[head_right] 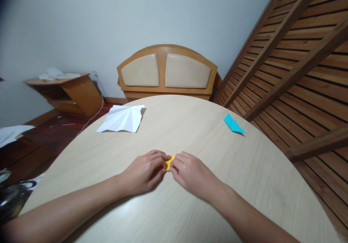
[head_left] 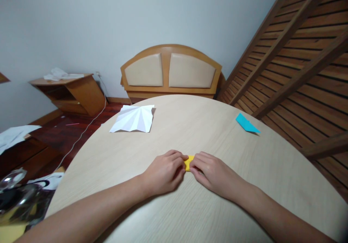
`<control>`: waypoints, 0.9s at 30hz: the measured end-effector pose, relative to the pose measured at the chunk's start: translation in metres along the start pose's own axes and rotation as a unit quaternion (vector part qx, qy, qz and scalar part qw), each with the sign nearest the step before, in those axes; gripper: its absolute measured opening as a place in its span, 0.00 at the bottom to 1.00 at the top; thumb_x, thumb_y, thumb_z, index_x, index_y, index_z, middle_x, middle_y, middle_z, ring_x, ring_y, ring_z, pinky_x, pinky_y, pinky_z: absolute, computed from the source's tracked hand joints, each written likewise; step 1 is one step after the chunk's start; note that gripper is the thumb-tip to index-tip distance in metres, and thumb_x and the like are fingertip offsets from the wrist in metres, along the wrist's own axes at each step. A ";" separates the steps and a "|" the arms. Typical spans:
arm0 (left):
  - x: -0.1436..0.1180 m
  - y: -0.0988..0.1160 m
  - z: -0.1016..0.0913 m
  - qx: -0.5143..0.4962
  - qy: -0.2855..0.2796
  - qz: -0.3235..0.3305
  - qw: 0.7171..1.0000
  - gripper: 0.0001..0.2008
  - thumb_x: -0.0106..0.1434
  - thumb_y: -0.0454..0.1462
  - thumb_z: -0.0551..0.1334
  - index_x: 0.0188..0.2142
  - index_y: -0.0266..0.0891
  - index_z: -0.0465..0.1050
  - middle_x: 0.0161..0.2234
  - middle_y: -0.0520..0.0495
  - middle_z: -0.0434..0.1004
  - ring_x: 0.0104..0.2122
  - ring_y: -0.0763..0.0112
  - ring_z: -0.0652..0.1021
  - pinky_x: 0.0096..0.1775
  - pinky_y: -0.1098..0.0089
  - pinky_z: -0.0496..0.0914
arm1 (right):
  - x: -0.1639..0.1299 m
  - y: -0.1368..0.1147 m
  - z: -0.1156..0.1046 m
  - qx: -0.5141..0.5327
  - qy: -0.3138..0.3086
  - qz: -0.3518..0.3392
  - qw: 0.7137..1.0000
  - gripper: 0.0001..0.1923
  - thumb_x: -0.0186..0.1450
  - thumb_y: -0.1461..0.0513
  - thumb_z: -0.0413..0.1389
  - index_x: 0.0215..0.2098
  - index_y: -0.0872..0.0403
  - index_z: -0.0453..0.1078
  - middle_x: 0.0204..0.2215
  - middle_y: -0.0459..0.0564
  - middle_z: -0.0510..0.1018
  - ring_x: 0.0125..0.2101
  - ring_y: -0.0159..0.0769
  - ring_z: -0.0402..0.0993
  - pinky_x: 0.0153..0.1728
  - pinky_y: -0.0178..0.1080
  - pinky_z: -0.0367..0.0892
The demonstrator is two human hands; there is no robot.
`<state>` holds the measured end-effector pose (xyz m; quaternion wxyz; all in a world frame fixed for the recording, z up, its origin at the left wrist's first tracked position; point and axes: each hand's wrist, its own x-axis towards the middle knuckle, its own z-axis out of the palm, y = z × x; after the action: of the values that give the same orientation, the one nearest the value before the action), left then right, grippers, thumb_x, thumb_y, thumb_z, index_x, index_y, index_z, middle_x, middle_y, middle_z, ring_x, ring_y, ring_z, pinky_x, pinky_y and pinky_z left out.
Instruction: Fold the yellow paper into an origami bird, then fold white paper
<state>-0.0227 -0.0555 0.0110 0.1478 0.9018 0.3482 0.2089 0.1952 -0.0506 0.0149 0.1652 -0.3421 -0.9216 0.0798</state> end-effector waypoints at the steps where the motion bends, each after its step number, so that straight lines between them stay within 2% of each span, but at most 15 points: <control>1: 0.000 0.000 0.000 0.000 0.000 -0.003 1.000 0.06 0.68 0.34 0.57 0.38 0.38 0.72 0.48 0.42 0.79 0.49 0.60 0.76 0.52 0.59 0.74 | 0.001 -0.001 0.001 0.014 0.007 0.019 1.000 0.08 0.68 0.69 0.54 0.33 0.55 0.71 0.31 0.51 0.77 0.34 0.40 0.72 0.36 0.41 0.67; 9: 0.000 -0.003 0.000 -0.023 0.008 -0.017 1.000 0.04 0.69 0.36 0.58 0.39 0.40 0.72 0.47 0.44 0.80 0.48 0.62 0.77 0.49 0.61 0.74 | 0.000 -0.003 0.002 0.107 0.033 0.124 0.986 0.06 0.69 0.66 0.56 0.33 0.53 0.73 0.31 0.49 0.78 0.35 0.39 0.75 0.36 0.40 0.67; 14: -0.001 -0.005 0.000 -0.025 0.007 -0.013 1.000 0.06 0.69 0.35 0.59 0.43 0.40 0.72 0.48 0.44 0.81 0.49 0.61 0.77 0.48 0.61 0.75 | 0.000 -0.001 0.004 0.140 0.033 0.137 0.980 0.07 0.69 0.67 0.54 0.36 0.53 0.74 0.35 0.50 0.81 0.38 0.39 0.76 0.39 0.41 0.69; 18: -0.001 -0.010 0.002 -0.018 -0.001 0.023 1.000 0.11 0.71 0.35 0.57 0.51 0.41 0.73 0.49 0.46 0.81 0.51 0.63 0.77 0.53 0.61 0.73 | 0.000 0.000 0.005 0.154 0.031 0.150 0.976 0.05 0.69 0.67 0.55 0.37 0.53 0.72 0.35 0.49 0.80 0.37 0.39 0.76 0.38 0.40 0.69; 22: -0.002 -0.014 0.003 0.003 -0.009 0.051 0.999 0.11 0.74 0.36 0.56 0.49 0.43 0.76 0.54 0.49 0.79 0.54 0.64 0.76 0.56 0.60 0.72 | 0.000 -0.001 0.005 0.151 0.035 0.166 0.974 0.04 0.69 0.67 0.55 0.35 0.53 0.70 0.33 0.48 0.79 0.34 0.37 0.75 0.36 0.38 0.67; 27: -0.002 -0.016 0.000 0.055 -0.037 0.086 0.994 0.14 0.75 0.37 0.54 0.52 0.41 0.76 0.57 0.46 0.77 0.55 0.61 0.76 0.56 0.60 0.73 | 0.000 -0.002 0.005 0.132 0.037 0.157 0.978 0.06 0.68 0.68 0.55 0.33 0.52 0.68 0.31 0.47 0.78 0.33 0.37 0.74 0.35 0.38 0.66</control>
<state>-0.0331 -0.0448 0.0040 0.0925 0.9422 0.2749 0.1678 0.1923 -0.0517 0.0109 0.2282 -0.4600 -0.8312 0.2133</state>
